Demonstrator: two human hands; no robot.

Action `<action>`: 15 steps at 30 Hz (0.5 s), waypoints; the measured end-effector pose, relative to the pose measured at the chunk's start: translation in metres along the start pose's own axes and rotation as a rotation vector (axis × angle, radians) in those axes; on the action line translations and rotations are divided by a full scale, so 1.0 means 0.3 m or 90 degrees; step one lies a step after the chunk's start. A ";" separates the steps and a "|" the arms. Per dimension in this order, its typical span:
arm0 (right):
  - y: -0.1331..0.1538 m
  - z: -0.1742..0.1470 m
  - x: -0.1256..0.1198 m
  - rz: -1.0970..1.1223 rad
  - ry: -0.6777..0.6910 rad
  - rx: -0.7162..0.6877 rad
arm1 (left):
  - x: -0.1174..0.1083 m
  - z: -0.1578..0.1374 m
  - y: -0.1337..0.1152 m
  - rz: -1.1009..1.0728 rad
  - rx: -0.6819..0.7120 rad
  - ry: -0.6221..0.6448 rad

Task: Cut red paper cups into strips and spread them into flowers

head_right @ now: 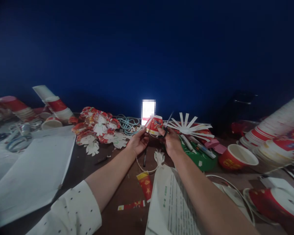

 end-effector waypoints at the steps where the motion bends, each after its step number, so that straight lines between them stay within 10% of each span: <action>1: 0.010 0.000 -0.011 -0.014 -0.024 -0.022 | 0.001 0.001 -0.005 -0.002 0.007 -0.001; 7: 0.124 -0.043 -0.035 -0.145 -0.122 -0.198 | -0.006 0.019 -0.058 -0.019 0.076 -0.013; 15: 0.015 -0.105 0.146 -0.272 0.198 -0.054 | -0.013 0.017 -0.126 -0.019 0.117 -0.030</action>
Point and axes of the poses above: each hand's wrist, its own z-axis towards the middle knuckle, its own x-axis out of the palm, y = z × x, the point moved 10 cm from there along z, towards the middle knuckle, and after that the axes turned 2 degrees about -y, right-handed, at the moved point
